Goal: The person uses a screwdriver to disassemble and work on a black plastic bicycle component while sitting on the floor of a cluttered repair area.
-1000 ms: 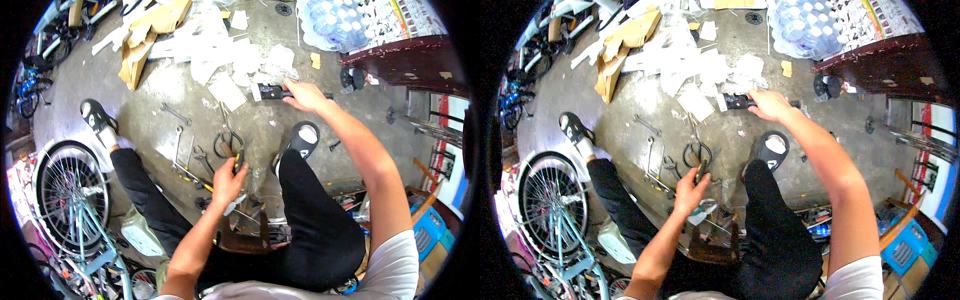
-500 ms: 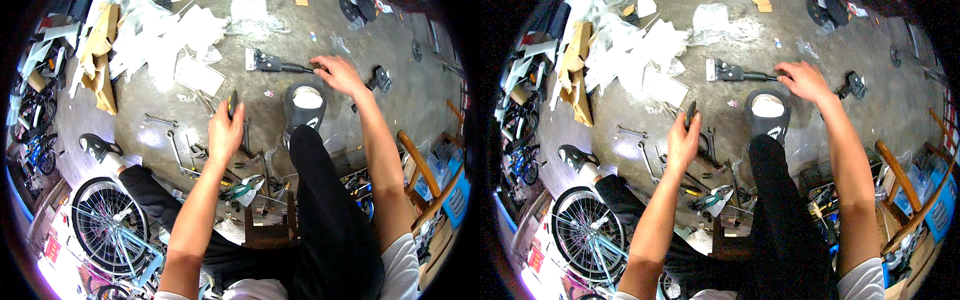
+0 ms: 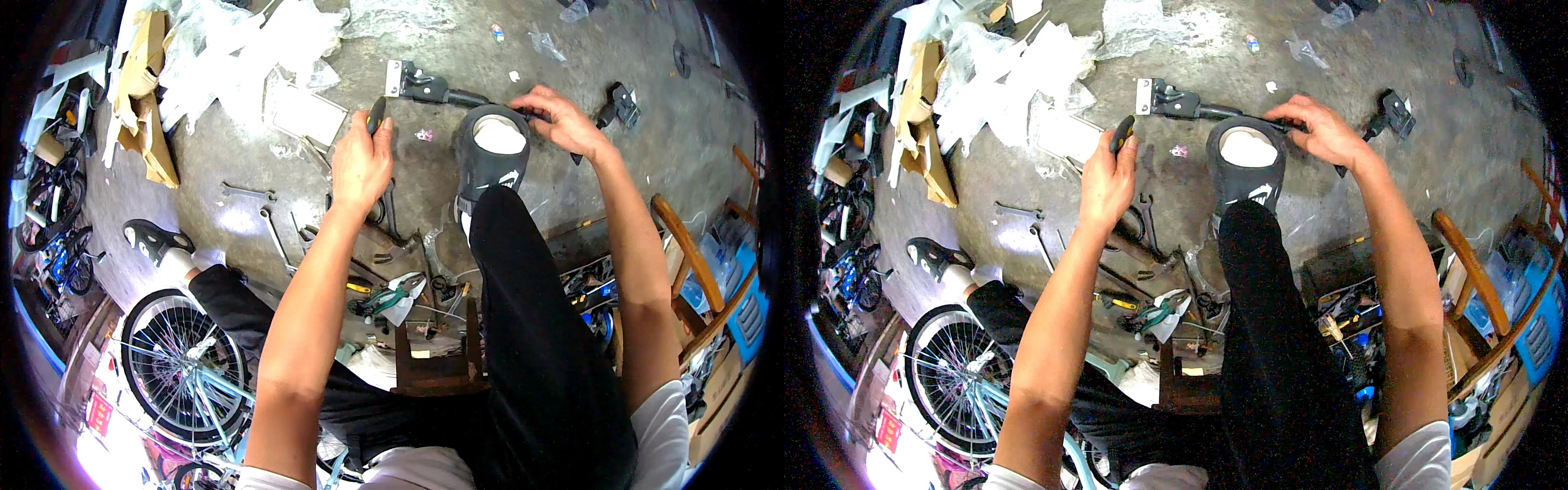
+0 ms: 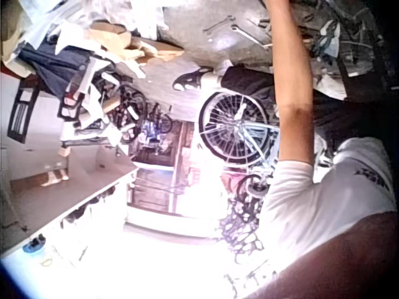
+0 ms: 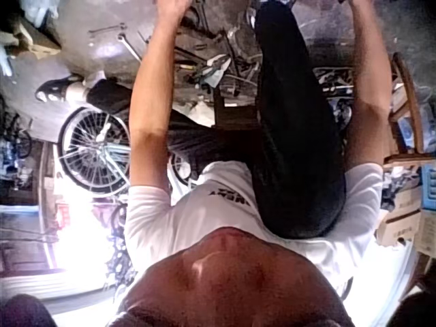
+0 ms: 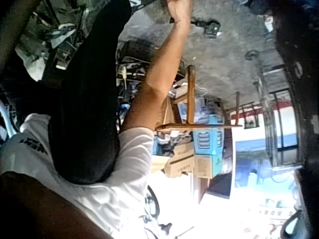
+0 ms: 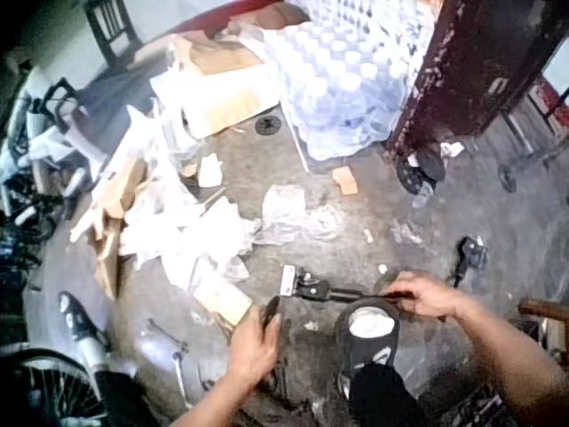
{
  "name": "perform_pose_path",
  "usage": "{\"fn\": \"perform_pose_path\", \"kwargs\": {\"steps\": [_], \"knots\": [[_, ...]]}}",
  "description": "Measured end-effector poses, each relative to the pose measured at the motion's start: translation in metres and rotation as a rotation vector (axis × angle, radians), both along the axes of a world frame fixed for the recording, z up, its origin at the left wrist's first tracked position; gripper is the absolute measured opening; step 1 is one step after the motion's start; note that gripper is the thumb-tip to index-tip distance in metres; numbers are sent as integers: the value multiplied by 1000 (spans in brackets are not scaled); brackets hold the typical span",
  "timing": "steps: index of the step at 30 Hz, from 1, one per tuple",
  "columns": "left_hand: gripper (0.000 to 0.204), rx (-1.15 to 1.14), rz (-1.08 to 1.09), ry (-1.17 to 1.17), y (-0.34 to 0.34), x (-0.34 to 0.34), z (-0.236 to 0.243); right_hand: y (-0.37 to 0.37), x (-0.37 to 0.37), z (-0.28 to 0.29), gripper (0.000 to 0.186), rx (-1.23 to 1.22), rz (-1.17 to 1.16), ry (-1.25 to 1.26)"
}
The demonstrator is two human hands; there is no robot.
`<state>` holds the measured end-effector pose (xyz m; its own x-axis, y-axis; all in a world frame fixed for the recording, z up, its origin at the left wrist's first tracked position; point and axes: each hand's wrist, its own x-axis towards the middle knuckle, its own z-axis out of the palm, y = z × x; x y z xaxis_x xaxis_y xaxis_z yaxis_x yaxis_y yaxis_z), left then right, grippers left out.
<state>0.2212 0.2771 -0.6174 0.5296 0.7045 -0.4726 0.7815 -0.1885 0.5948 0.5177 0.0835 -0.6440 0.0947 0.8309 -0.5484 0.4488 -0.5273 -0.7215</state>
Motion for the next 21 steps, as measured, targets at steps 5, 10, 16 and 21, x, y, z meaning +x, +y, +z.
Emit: {"fn": "perform_pose_path", "kwargs": {"steps": [5, 10, 16, 21], "knots": [[39, -18, -43, -1, 7, 10, 1, -4, 2, -2, 48, 77, -97, 41], [39, 9, -36, 57, 4, 10, -14, 6, 7, 8, 28, 258, -337, 194], [39, 37, -63, 71, 9, 13, -12, 18, 6, 14, 18, 259, -404, 158], [37, 79, -280, 151, 22, 17, -3, -6, 0, 16, 17, 290, -339, 248]]}}
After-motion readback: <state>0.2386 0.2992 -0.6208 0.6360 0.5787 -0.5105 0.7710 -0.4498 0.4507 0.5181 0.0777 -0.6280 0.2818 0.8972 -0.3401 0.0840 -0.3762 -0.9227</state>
